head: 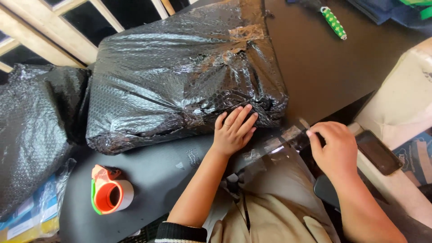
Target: The person uses a tape dispenser to apply clear tape to a black bubble wrap package on a table. They then fold the bubble wrap edges and secure them with additional tape to seal the package.
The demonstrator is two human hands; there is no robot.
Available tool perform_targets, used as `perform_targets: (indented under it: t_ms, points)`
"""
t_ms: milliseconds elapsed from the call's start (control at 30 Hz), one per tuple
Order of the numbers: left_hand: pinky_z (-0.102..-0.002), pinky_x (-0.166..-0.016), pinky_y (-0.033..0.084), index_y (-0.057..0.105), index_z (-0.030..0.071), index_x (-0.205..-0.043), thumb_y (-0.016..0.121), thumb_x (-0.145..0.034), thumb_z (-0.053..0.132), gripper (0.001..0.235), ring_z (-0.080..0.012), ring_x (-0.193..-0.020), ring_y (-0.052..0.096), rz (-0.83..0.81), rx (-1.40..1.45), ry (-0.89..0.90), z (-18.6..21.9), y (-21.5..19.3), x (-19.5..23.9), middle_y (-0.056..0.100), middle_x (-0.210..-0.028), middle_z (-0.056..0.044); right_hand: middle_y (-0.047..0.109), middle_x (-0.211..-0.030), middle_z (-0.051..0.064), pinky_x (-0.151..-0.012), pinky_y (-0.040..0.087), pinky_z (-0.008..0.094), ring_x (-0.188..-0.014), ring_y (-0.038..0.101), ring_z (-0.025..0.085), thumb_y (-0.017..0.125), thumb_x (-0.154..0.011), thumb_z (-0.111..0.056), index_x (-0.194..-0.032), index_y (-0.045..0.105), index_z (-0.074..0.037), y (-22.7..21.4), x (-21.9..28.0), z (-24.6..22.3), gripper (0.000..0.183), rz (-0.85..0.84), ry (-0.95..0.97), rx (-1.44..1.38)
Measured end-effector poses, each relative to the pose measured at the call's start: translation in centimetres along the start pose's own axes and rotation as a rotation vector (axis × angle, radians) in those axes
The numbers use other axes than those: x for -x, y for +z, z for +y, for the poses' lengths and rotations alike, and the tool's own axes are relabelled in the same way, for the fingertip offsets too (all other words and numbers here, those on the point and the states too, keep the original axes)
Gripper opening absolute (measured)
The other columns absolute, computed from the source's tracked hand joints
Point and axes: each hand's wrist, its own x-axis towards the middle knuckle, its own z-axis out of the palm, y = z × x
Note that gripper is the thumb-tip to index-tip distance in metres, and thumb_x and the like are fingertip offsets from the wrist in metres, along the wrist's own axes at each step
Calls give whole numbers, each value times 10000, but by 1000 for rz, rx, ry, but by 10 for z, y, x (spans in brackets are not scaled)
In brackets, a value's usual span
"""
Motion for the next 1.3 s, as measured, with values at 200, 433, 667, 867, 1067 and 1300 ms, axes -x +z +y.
perform_targets:
  t_ms: [200,433,667,867,1067,1300]
  points:
    - [-385,-1137,304,642,295,-1364,531,-1072,416,335,-149,-1348,566,-47,-6,-10,1,-1,1,592,-1481,31,750,-956,-38,-963,528,384,-1065,719,216,710,-923,-128,-934,701,-138,-42,-26,-62,18,-86,-292,-204]
    - [-405,-1125,370,640,365,-1348,488,-1032,435,358,-130,-1319,579,116,37,-123,9,18,7,617,-1454,62,729,-834,71,-853,536,483,-915,711,312,844,-752,-167,-822,686,-134,-27,-108,-100,176,-480,-346,-413]
    - [-403,-1122,380,657,365,-1324,529,-1006,430,349,-130,-1309,583,138,37,-126,9,22,9,630,-1432,66,643,-709,-84,-793,462,387,-944,654,187,854,-705,-383,-831,584,-213,28,-150,-82,343,-416,-445,94]
    - [-416,-1124,369,645,329,-1319,518,-1006,412,348,-142,-1323,583,151,110,-131,8,23,11,613,-1461,47,631,-768,-137,-827,431,367,-1024,591,151,836,-725,-384,-896,557,-263,50,-140,-71,349,-304,-419,245]
    - [-444,-1138,360,627,381,-1371,442,-1036,423,385,-187,-1362,561,177,114,-103,9,20,6,553,-1522,15,534,-1069,-7,-803,460,418,-1069,563,277,888,-699,-325,-959,626,-184,56,-137,-66,394,-177,-417,203]
    - [-454,-1126,362,628,385,-1364,500,-975,438,413,-181,-1350,553,149,66,-102,10,19,5,591,-1472,45,597,-1169,61,-871,457,417,-1186,579,310,844,-787,-324,-1375,624,-156,36,-123,-64,650,-43,-540,104]
